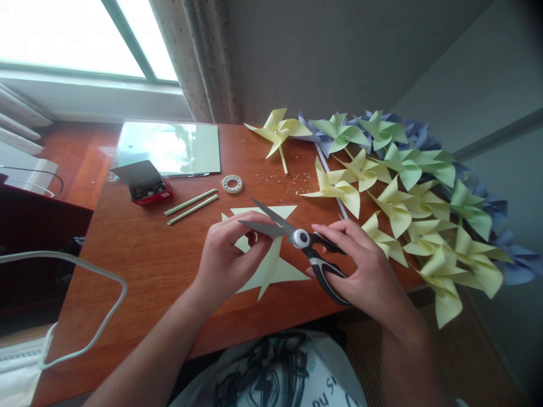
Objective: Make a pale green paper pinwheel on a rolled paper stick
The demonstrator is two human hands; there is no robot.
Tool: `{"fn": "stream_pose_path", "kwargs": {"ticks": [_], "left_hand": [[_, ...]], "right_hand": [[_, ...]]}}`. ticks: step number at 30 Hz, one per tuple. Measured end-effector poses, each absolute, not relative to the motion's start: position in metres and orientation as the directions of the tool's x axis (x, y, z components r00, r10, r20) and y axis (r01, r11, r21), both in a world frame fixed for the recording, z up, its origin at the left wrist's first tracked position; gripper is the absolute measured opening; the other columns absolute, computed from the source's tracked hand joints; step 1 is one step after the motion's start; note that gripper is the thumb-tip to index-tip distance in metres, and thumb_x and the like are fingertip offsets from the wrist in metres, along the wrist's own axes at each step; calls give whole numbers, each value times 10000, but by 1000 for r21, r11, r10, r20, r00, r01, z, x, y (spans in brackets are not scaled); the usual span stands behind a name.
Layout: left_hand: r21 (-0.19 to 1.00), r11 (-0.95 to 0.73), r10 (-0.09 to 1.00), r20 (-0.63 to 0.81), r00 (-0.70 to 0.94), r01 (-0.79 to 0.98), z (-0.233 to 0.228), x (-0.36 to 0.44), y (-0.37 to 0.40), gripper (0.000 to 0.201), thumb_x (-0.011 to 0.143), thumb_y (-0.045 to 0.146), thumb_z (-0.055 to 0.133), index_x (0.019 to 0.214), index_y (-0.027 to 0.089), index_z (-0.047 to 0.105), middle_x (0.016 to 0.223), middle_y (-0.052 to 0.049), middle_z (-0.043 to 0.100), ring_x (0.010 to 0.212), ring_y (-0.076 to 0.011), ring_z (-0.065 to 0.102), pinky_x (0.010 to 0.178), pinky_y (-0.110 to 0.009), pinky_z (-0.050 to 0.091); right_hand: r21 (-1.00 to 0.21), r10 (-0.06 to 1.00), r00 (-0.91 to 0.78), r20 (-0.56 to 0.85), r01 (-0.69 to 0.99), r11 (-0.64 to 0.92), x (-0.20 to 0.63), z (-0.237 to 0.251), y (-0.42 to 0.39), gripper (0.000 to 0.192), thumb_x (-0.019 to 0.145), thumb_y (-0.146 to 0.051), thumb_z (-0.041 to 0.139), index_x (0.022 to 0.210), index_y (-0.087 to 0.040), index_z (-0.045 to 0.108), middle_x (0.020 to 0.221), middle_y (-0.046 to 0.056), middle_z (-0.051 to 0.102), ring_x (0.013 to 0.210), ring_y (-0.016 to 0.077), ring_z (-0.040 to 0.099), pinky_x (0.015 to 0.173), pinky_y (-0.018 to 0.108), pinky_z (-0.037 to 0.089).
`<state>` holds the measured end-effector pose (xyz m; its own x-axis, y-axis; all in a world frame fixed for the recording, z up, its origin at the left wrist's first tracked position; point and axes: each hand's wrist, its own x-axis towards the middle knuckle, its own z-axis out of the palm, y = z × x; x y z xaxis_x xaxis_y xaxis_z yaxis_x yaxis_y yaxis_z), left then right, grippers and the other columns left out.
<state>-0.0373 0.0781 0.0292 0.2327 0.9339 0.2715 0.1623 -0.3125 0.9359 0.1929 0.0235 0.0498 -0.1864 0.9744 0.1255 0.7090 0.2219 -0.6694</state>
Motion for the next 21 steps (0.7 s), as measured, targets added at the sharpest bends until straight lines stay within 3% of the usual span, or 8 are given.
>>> {"fn": "stream_pose_path", "kwargs": {"ticks": [14,21], "left_hand": [[931,-312,934,265,238,188,33,-37,79,139,843,89,630,822,186,727,823,-37,745,683,-149,616,631,-279,487],[921,-341,924,292,248,186,30,-38,79,163,838,69,627,861,196,726,836,-31,752,739,-165,670,687,-287,514]], "right_hand": [[-700,984,-161,81,693,171,192,48,22,555,821,-212,765,1349,-290,614,1138,54,608,1009,222,645,894,355,573],[-669,976,-181,121,712,215,191,51,22,553,822,-267,763,1352,-286,605,1128,71,610,1012,242,648,880,379,588]]}}
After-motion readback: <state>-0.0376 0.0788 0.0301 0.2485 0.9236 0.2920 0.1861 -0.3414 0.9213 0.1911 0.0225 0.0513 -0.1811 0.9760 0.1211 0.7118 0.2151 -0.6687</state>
